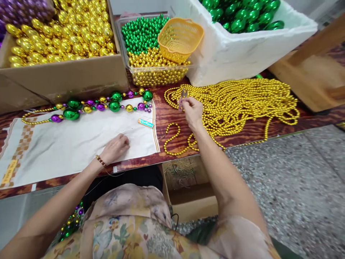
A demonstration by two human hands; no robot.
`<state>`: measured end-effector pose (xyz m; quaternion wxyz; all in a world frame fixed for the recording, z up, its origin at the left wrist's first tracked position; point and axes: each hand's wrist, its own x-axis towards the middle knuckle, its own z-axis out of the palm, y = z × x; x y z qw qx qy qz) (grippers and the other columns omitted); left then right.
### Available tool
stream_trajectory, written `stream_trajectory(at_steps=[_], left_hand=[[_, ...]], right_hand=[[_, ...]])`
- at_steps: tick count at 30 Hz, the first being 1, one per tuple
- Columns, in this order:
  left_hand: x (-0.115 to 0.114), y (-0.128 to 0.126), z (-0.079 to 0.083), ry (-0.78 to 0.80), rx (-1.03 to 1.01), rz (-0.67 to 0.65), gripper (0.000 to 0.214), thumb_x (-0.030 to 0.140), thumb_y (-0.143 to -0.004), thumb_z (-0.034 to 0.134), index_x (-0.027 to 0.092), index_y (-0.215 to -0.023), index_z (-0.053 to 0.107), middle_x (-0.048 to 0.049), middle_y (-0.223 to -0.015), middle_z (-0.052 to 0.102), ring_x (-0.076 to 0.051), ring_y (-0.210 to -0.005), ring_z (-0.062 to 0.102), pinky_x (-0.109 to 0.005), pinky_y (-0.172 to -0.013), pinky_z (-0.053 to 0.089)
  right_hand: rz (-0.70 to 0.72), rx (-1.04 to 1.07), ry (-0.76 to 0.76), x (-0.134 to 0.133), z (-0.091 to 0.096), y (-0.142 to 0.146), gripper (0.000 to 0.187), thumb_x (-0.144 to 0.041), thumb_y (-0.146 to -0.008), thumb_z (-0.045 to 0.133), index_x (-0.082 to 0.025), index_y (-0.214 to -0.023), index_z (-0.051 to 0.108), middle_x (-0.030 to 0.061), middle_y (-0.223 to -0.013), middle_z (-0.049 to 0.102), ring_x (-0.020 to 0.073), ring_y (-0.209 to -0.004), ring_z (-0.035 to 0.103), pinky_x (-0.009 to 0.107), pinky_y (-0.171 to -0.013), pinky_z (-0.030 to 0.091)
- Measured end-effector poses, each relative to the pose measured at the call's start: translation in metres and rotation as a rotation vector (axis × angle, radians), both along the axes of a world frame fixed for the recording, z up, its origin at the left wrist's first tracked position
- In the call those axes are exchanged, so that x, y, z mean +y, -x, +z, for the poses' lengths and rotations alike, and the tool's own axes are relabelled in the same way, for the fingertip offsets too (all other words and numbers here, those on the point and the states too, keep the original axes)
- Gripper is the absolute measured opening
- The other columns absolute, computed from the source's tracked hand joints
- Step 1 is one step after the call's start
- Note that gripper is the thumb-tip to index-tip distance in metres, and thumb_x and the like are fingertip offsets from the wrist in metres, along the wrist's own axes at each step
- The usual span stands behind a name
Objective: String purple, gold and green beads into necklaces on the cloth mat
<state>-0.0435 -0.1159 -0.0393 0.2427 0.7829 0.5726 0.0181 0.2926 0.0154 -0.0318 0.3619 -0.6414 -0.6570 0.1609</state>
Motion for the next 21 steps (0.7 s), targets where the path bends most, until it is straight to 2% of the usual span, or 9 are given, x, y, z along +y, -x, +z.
stream_trajectory(at_steps=[3, 7, 13, 18, 21], left_hand=[[0.002, 0.001, -0.003, 0.013, -0.023, 0.002, 0.008, 0.019, -0.088, 0.049, 0.019, -0.091, 0.057, -0.0078, -0.102, 0.057, -0.022, -0.091, 0.060, -0.035, -0.081, 0.047], [0.004, 0.005, -0.005, 0.006, -0.120, 0.019, 0.007, 0.019, -0.088, 0.047, 0.020, -0.088, 0.054, -0.0064, -0.097, 0.059, -0.021, -0.088, 0.059, -0.034, -0.081, 0.045], [0.005, 0.007, 0.007, 0.051, -0.284, 0.140, 0.006, 0.023, -0.087, 0.048, 0.021, -0.086, 0.054, -0.0016, -0.082, 0.065, -0.019, -0.077, 0.059, -0.031, -0.072, 0.041], [0.004, 0.003, 0.019, 0.072, -0.369, 0.201, 0.011, 0.027, -0.086, 0.050, 0.021, -0.086, 0.059, -0.0008, -0.079, 0.067, -0.018, -0.073, 0.060, -0.029, -0.069, 0.040], [0.006, 0.002, 0.024, 0.067, -0.385, 0.203, 0.014, 0.026, -0.085, 0.049, 0.020, -0.082, 0.062, -0.0012, -0.075, 0.067, -0.017, -0.072, 0.060, -0.029, -0.069, 0.041]], right_hand=[[-0.067, 0.388, 0.084, 0.000, -0.001, -0.006, 0.021, -0.025, -0.091, 0.040, -0.021, -0.100, 0.058, 0.0079, -0.094, 0.072, 0.0199, -0.079, 0.067, 0.033, -0.068, 0.050], [-0.108, 0.623, 0.241, 0.005, -0.005, -0.007, 0.006, -0.027, -0.084, 0.047, -0.023, -0.086, 0.050, 0.0045, -0.080, 0.069, 0.0195, -0.069, 0.068, 0.033, -0.063, 0.052], [-0.051, 0.579, 0.200, 0.017, -0.001, -0.016, 0.018, -0.032, -0.076, 0.061, -0.022, -0.067, 0.050, -0.0001, -0.061, 0.059, 0.0173, -0.058, 0.062, 0.032, -0.060, 0.052], [0.056, 0.688, 0.385, 0.010, 0.010, -0.014, 0.023, -0.040, -0.081, 0.060, -0.023, -0.077, 0.045, -0.0023, -0.063, 0.060, 0.0138, -0.049, 0.057, 0.031, -0.054, 0.053], [0.181, 0.531, 0.443, -0.007, 0.010, -0.001, 0.027, -0.047, -0.084, 0.060, -0.022, -0.081, 0.050, -0.0038, -0.063, 0.059, 0.0135, -0.049, 0.056, 0.028, -0.052, 0.050]])
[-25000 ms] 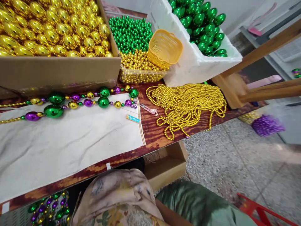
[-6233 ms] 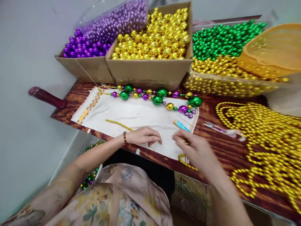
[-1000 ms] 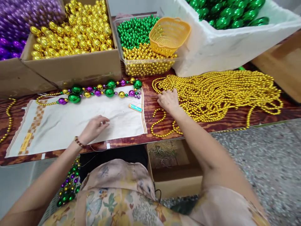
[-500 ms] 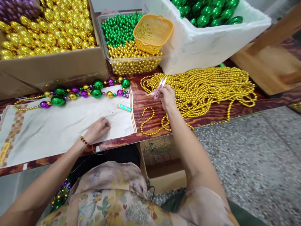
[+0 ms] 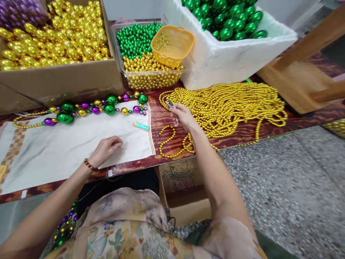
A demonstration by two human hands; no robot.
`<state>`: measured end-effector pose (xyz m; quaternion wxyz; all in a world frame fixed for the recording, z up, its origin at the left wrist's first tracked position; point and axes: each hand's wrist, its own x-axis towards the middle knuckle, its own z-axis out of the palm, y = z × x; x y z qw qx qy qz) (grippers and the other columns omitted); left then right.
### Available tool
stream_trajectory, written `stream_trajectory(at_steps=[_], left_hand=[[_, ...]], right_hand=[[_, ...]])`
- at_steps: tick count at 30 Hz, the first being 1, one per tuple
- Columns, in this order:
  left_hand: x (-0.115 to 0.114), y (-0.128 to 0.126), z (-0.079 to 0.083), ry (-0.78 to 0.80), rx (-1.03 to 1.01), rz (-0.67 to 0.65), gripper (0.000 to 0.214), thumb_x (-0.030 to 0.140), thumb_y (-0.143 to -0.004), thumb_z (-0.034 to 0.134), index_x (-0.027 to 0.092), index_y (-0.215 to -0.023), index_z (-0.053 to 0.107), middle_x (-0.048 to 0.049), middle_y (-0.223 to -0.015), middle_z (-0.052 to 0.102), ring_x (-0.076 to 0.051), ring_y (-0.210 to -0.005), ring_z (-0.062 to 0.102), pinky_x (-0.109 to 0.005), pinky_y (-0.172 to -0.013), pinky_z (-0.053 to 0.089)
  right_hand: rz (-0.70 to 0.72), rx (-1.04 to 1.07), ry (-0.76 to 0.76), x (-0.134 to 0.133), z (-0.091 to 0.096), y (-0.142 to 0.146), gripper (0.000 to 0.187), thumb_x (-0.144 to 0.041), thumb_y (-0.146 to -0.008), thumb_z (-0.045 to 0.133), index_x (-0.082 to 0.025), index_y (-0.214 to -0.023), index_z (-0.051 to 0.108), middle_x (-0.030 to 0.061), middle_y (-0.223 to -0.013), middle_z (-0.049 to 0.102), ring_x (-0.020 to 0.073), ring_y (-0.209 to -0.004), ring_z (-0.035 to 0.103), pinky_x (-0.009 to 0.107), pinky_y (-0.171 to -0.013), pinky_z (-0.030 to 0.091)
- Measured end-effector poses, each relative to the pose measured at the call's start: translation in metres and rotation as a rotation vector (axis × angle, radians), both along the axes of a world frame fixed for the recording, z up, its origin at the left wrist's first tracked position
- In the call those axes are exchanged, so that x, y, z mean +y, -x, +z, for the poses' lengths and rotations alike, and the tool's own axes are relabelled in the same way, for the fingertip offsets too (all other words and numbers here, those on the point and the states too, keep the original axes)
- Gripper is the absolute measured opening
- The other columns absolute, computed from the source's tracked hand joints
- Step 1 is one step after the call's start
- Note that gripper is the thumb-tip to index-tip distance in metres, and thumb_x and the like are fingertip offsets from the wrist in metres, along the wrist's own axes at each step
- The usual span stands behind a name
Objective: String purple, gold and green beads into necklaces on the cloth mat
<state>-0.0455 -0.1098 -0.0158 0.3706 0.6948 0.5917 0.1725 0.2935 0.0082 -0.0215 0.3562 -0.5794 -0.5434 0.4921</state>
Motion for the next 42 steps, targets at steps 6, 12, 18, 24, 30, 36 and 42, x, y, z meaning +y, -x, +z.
stream_trajectory(at_steps=[6, 12, 18, 24, 30, 36, 42], left_hand=[[0.003, 0.000, 0.008, 0.017, -0.047, -0.002, 0.013, 0.022, -0.084, 0.049, 0.019, -0.081, 0.062, -0.0006, -0.073, 0.067, -0.016, -0.069, 0.060, -0.028, -0.069, 0.041], [0.001, 0.000, 0.009, -0.002, -0.073, 0.006, 0.014, 0.021, -0.085, 0.050, 0.019, -0.081, 0.062, 0.0001, -0.072, 0.066, -0.015, -0.068, 0.060, -0.028, -0.069, 0.041], [-0.002, -0.003, 0.008, -0.007, -0.050, -0.014, 0.013, 0.020, -0.085, 0.052, 0.019, -0.085, 0.064, -0.0008, -0.075, 0.068, -0.016, -0.070, 0.060, -0.029, -0.071, 0.044], [-0.009, 0.014, -0.002, 0.017, -0.077, 0.053, 0.013, 0.022, -0.088, 0.055, 0.019, -0.095, 0.065, -0.0033, -0.090, 0.071, -0.017, -0.083, 0.064, -0.029, -0.079, 0.047], [-0.029, 0.071, -0.010, -0.022, -0.206, 0.361, 0.036, 0.033, -0.094, 0.045, 0.019, -0.127, 0.049, -0.0032, -0.091, 0.069, -0.010, -0.063, 0.058, -0.024, -0.065, 0.047], [-0.042, 0.106, -0.021, -0.009, -0.288, 0.531, 0.028, 0.029, -0.088, 0.049, 0.017, -0.112, 0.055, 0.0018, -0.072, 0.063, -0.009, -0.056, 0.049, -0.022, -0.059, 0.041], [-0.051, 0.111, -0.019, 0.045, -0.222, 0.448, 0.026, 0.041, -0.085, 0.061, 0.016, -0.092, 0.067, -0.0011, -0.073, 0.065, -0.013, -0.072, 0.059, -0.025, -0.072, 0.044]], right_hand=[[0.464, -0.691, -0.312, -0.056, 0.020, 0.046, 0.037, -0.043, -0.098, 0.044, -0.021, -0.115, 0.069, 0.0083, -0.108, 0.069, 0.0249, -0.099, 0.065, 0.034, -0.079, 0.050], [0.734, -1.105, -0.351, -0.089, 0.048, 0.087, 0.032, -0.035, -0.097, 0.051, -0.022, -0.124, 0.064, 0.0109, -0.109, 0.066, 0.0230, -0.086, 0.066, 0.028, -0.057, 0.038], [0.799, -1.161, -0.312, -0.086, 0.035, 0.106, 0.028, -0.033, -0.099, 0.047, -0.021, -0.116, 0.065, 0.0109, -0.115, 0.068, 0.0229, -0.081, 0.069, 0.029, -0.056, 0.038], [0.736, -1.105, -0.293, -0.083, 0.013, 0.103, 0.029, -0.029, -0.101, 0.042, -0.016, -0.111, 0.066, 0.0128, -0.111, 0.070, 0.0254, -0.091, 0.069, 0.031, -0.064, 0.045], [0.606, -1.016, -0.372, -0.078, -0.002, 0.088, 0.032, -0.037, -0.098, 0.046, -0.019, -0.116, 0.066, 0.0120, -0.110, 0.070, 0.0272, -0.095, 0.068, 0.033, -0.069, 0.048], [0.630, -0.853, -0.442, -0.080, -0.006, 0.126, 0.033, -0.037, -0.096, 0.049, -0.020, -0.121, 0.063, 0.0117, -0.119, 0.069, 0.0276, -0.100, 0.067, 0.035, -0.075, 0.051], [0.741, -0.817, -0.441, -0.084, 0.001, 0.171, 0.034, -0.027, -0.094, 0.053, -0.019, -0.126, 0.059, 0.0087, -0.110, 0.069, 0.0239, -0.093, 0.068, 0.031, -0.071, 0.046]])
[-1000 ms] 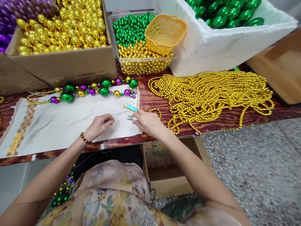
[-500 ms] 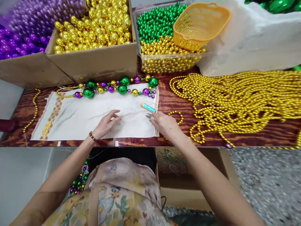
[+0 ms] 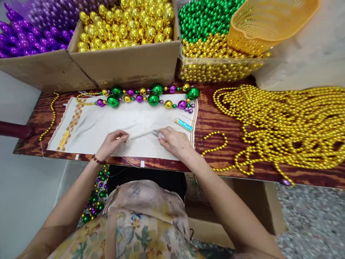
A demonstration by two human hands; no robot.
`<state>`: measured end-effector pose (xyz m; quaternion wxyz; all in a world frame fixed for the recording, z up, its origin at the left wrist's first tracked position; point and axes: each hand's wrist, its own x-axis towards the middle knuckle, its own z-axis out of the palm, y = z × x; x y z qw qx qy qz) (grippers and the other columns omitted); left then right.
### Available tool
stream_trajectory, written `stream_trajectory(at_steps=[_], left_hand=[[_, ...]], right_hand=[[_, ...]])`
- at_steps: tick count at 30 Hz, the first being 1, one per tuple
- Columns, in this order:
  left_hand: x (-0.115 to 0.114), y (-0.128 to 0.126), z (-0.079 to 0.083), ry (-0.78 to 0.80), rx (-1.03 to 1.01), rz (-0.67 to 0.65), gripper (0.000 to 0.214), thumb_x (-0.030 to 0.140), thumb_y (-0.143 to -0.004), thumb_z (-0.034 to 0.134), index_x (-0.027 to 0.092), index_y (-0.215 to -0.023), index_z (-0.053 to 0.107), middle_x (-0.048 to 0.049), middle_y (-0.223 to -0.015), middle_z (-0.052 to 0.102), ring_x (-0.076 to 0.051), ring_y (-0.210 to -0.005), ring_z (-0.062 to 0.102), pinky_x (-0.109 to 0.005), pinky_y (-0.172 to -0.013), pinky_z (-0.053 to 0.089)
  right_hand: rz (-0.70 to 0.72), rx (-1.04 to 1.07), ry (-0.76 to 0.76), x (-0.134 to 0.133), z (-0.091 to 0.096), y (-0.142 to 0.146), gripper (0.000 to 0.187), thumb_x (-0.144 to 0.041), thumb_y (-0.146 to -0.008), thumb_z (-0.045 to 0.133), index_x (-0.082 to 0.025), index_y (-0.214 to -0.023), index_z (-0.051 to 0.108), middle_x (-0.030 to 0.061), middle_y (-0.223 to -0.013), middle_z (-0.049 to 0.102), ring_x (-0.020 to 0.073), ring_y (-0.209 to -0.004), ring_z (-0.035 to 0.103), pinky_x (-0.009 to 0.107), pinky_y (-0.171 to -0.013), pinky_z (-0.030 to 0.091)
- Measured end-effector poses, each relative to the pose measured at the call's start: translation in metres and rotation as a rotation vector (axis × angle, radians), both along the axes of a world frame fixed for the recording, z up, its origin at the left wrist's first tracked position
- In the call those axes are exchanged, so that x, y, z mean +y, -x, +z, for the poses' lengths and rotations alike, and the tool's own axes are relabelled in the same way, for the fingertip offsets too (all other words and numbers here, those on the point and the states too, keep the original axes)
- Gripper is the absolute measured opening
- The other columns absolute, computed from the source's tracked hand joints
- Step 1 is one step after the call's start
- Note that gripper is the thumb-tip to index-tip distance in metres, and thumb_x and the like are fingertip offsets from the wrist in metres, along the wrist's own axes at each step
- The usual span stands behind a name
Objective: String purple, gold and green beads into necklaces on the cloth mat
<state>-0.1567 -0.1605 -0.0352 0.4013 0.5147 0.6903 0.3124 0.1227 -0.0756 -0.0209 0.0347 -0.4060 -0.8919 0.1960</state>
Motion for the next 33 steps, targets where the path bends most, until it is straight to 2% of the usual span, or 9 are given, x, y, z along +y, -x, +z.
stream_trajectory(at_steps=[4, 10, 19, 25, 27, 29, 31, 33], left_hand=[[0.001, -0.001, 0.000, 0.072, -0.053, 0.002, 0.019, 0.034, -0.078, 0.065, 0.016, -0.082, 0.070, -0.0011, -0.068, 0.066, -0.013, -0.065, 0.058, -0.025, -0.066, 0.042], [0.007, 0.001, 0.005, -0.010, -0.170, 0.132, 0.018, 0.033, -0.078, 0.064, 0.016, -0.075, 0.068, -0.0005, -0.066, 0.063, -0.010, -0.060, 0.051, -0.022, -0.055, 0.037], [0.011, 0.001, 0.013, -0.026, -0.271, 0.204, 0.022, 0.037, -0.072, 0.069, 0.015, -0.075, 0.068, -0.0003, -0.063, 0.061, -0.008, -0.053, 0.043, -0.022, -0.049, 0.031], [0.011, 0.001, 0.011, 0.010, -0.306, 0.212, 0.022, 0.035, -0.071, 0.070, 0.014, -0.075, 0.068, 0.0014, -0.062, 0.059, -0.005, -0.047, 0.036, -0.021, -0.045, 0.026], [0.007, 0.001, 0.011, 0.036, -0.336, 0.223, 0.023, 0.035, -0.071, 0.072, 0.013, -0.076, 0.068, 0.0021, -0.062, 0.058, -0.004, -0.045, 0.033, -0.021, -0.042, 0.022], [0.002, 0.001, 0.013, 0.074, -0.391, 0.251, 0.024, 0.036, -0.071, 0.074, 0.013, -0.079, 0.069, 0.0027, -0.062, 0.057, -0.003, -0.043, 0.031, -0.020, -0.040, 0.018], [-0.004, 0.000, 0.015, 0.111, -0.464, 0.287, 0.026, 0.036, -0.071, 0.076, 0.014, -0.081, 0.069, 0.0035, -0.061, 0.055, -0.002, -0.041, 0.031, -0.019, -0.039, 0.015], [-0.008, -0.002, 0.017, 0.129, -0.534, 0.309, 0.026, 0.036, -0.071, 0.077, 0.014, -0.081, 0.068, 0.0039, -0.060, 0.054, -0.001, -0.040, 0.030, -0.018, -0.038, 0.014]], right_hand=[[0.038, -0.074, 0.008, -0.003, 0.005, 0.016, 0.035, -0.028, -0.096, 0.051, -0.019, -0.129, 0.058, 0.0080, -0.113, 0.067, 0.0226, -0.089, 0.067, 0.029, -0.063, 0.040], [0.045, -0.161, -0.017, 0.001, 0.007, 0.034, 0.033, -0.030, -0.099, 0.046, -0.020, -0.128, 0.059, 0.0086, -0.115, 0.066, 0.0208, -0.084, 0.066, 0.028, -0.057, 0.033], [0.041, -0.112, -0.016, 0.014, -0.005, 0.050, 0.032, -0.030, -0.099, 0.047, -0.021, -0.127, 0.060, 0.0078, -0.114, 0.066, 0.0205, -0.087, 0.065, 0.027, -0.057, 0.032], [0.037, -0.021, -0.001, 0.021, -0.016, 0.059, 0.026, -0.025, -0.099, 0.045, -0.016, -0.109, 0.068, 0.0095, -0.100, 0.068, 0.0204, -0.083, 0.064, 0.029, -0.062, 0.036], [-0.014, 0.072, -0.023, 0.025, -0.020, 0.048, 0.028, -0.025, -0.099, 0.045, -0.016, -0.108, 0.069, 0.0098, -0.096, 0.068, 0.0210, -0.083, 0.064, 0.029, -0.065, 0.039], [-0.083, 0.187, -0.051, 0.032, -0.021, 0.025, 0.030, -0.029, -0.098, 0.046, -0.015, -0.113, 0.068, 0.0100, -0.096, 0.069, 0.0215, -0.084, 0.064, 0.029, -0.070, 0.042], [-0.182, 0.259, -0.072, 0.041, -0.019, -0.010, 0.034, -0.035, -0.096, 0.051, -0.017, -0.119, 0.067, 0.0101, -0.101, 0.071, 0.0221, -0.088, 0.065, 0.030, -0.073, 0.045], [-0.325, 0.245, -0.094, 0.051, -0.015, -0.049, 0.038, -0.041, -0.094, 0.053, -0.019, -0.124, 0.065, 0.0094, -0.109, 0.072, 0.0234, -0.093, 0.066, 0.031, -0.076, 0.046]])
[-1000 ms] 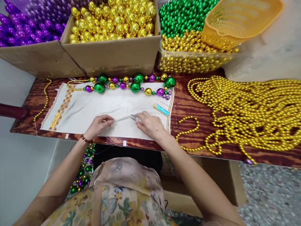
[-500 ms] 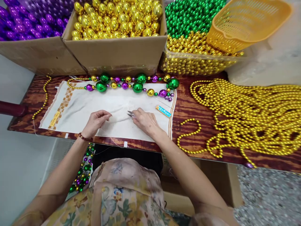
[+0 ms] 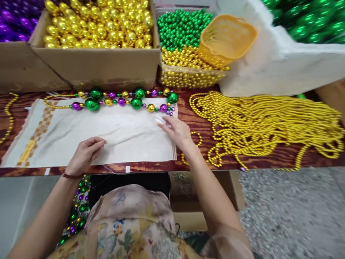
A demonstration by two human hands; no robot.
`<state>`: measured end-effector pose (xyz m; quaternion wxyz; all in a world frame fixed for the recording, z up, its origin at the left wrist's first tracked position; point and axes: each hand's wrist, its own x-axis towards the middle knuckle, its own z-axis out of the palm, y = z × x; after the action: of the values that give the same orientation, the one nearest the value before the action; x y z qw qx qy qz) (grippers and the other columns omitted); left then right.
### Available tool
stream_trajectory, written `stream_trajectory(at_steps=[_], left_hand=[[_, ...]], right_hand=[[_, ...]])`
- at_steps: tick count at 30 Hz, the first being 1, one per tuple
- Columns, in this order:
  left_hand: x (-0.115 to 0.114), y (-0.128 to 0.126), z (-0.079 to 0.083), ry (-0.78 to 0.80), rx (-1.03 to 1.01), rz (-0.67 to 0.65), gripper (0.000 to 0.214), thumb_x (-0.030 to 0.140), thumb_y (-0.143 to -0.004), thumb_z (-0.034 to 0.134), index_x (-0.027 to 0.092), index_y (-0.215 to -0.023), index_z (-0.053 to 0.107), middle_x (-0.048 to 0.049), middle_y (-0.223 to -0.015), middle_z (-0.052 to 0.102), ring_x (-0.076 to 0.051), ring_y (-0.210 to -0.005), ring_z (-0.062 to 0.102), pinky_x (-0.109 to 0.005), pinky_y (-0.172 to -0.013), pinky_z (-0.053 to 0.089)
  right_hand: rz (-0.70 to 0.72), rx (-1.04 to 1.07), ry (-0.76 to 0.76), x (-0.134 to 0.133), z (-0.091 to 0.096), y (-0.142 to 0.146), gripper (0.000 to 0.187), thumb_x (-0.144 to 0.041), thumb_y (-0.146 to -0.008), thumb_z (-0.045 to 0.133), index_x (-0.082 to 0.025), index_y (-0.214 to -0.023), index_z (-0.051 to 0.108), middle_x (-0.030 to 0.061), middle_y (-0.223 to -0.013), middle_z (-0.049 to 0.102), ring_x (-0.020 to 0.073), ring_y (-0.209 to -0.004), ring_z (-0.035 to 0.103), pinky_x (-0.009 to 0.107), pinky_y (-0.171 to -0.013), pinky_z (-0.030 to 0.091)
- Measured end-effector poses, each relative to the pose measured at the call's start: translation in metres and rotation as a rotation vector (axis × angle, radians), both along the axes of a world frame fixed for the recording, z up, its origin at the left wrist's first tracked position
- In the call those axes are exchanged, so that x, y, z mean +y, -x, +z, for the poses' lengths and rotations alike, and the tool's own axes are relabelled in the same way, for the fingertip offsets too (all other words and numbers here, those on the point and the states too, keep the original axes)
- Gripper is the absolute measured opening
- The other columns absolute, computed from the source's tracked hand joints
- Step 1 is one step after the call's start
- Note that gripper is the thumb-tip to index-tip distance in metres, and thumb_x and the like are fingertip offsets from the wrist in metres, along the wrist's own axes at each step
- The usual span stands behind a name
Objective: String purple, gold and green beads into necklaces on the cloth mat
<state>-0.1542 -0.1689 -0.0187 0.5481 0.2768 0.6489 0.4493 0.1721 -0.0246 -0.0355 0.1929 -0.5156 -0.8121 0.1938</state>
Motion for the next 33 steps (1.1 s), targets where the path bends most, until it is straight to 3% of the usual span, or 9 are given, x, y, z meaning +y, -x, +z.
stream_trajectory(at_steps=[6, 12, 16, 18, 20, 23, 26, 30, 33], left_hand=[[0.006, -0.034, 0.003, -0.013, -0.130, -0.053, 0.028, 0.036, -0.071, 0.080, 0.013, -0.078, 0.067, 0.0040, -0.061, 0.053, 0.001, -0.040, 0.031, -0.015, -0.038, 0.016], [0.011, -0.071, 0.010, -0.012, -0.157, -0.117, 0.031, 0.039, -0.071, 0.079, 0.013, -0.078, 0.064, 0.0045, -0.061, 0.053, 0.001, -0.039, 0.031, -0.016, -0.037, 0.016], [0.011, -0.085, 0.012, 0.027, -0.189, -0.037, 0.034, 0.041, -0.068, 0.080, 0.013, -0.078, 0.062, 0.0054, -0.062, 0.053, 0.001, -0.039, 0.032, -0.016, -0.037, 0.013], [0.013, -0.091, 0.011, 0.036, -0.217, 0.006, 0.035, 0.041, -0.067, 0.081, 0.014, -0.080, 0.062, 0.0060, -0.062, 0.052, 0.001, -0.039, 0.033, -0.016, -0.037, 0.013], [0.015, -0.096, 0.009, 0.023, -0.224, 0.038, 0.036, 0.042, -0.067, 0.080, 0.014, -0.081, 0.062, 0.0063, -0.062, 0.051, 0.000, -0.038, 0.033, -0.016, -0.037, 0.013], [0.014, -0.104, 0.005, -0.039, -0.160, 0.077, 0.035, 0.044, -0.070, 0.078, 0.015, -0.082, 0.062, 0.0061, -0.063, 0.053, -0.001, -0.039, 0.033, -0.018, -0.037, 0.016], [0.003, -0.115, 0.003, -0.123, 0.011, -0.025, 0.027, 0.043, -0.080, 0.069, 0.017, -0.084, 0.063, 0.0049, -0.063, 0.055, -0.004, -0.043, 0.037, -0.019, -0.041, 0.027], [-0.018, -0.133, 0.000, -0.221, 0.308, -0.315, 0.022, 0.036, -0.092, 0.056, 0.018, -0.086, 0.065, 0.0005, -0.071, 0.061, -0.009, -0.056, 0.049, -0.022, -0.054, 0.039], [-0.021, -0.136, -0.003, -0.269, 0.414, -0.441, 0.021, 0.033, -0.095, 0.052, 0.018, -0.089, 0.065, -0.0019, -0.075, 0.064, -0.013, -0.065, 0.055, -0.025, -0.064, 0.044]], right_hand=[[-0.399, -0.385, 0.082, 0.033, 0.003, -0.065, 0.035, -0.048, -0.092, 0.055, -0.022, -0.112, 0.068, 0.0101, -0.098, 0.074, 0.0300, -0.093, 0.066, 0.033, -0.070, 0.042], [-0.348, -0.468, -0.017, 0.055, -0.014, -0.060, 0.031, -0.037, -0.093, 0.054, -0.016, -0.111, 0.068, 0.0165, -0.109, 0.069, 0.0317, -0.098, 0.060, 0.038, -0.079, 0.039], [-0.328, -0.390, -0.061, 0.049, -0.007, -0.061, 0.036, -0.037, -0.092, 0.056, -0.012, -0.115, 0.068, 0.0214, -0.113, 0.066, 0.0363, -0.103, 0.056, 0.046, -0.084, 0.039], [-0.325, -0.206, -0.080, 0.029, 0.002, -0.055, 0.032, -0.036, -0.091, 0.056, -0.013, -0.109, 0.070, 0.0199, -0.111, 0.067, 0.0347, -0.103, 0.057, 0.046, -0.086, 0.040], [-0.242, 0.115, 0.069, -0.005, 0.012, -0.040, 0.029, -0.039, -0.092, 0.056, -0.016, -0.093, 0.073, 0.0138, -0.097, 0.071, 0.0283, -0.092, 0.061, 0.042, -0.083, 0.044], [0.043, 0.644, 0.738, -0.070, 0.019, 0.001, 0.039, -0.054, -0.085, 0.062, -0.018, -0.081, 0.074, 0.0069, -0.078, 0.072, 0.0213, -0.073, 0.066, 0.035, -0.070, 0.052], [-0.135, 1.116, 1.070, -0.117, 0.016, 0.043, 0.043, -0.059, -0.080, 0.068, -0.019, -0.097, 0.074, 0.0078, -0.091, 0.076, 0.0207, -0.081, 0.071, 0.036, -0.077, 0.056], [-0.522, 1.496, 0.934, -0.126, 0.008, 0.063, 0.035, -0.045, -0.068, 0.084, -0.020, -0.090, 0.072, 0.0023, -0.081, 0.074, 0.0165, -0.076, 0.071, 0.034, -0.083, 0.057], [-0.552, 1.565, 0.881, -0.119, 0.005, 0.051, 0.030, -0.037, -0.065, 0.087, -0.019, -0.082, 0.071, -0.0024, -0.068, 0.067, 0.0125, -0.067, 0.067, 0.030, -0.079, 0.058]])
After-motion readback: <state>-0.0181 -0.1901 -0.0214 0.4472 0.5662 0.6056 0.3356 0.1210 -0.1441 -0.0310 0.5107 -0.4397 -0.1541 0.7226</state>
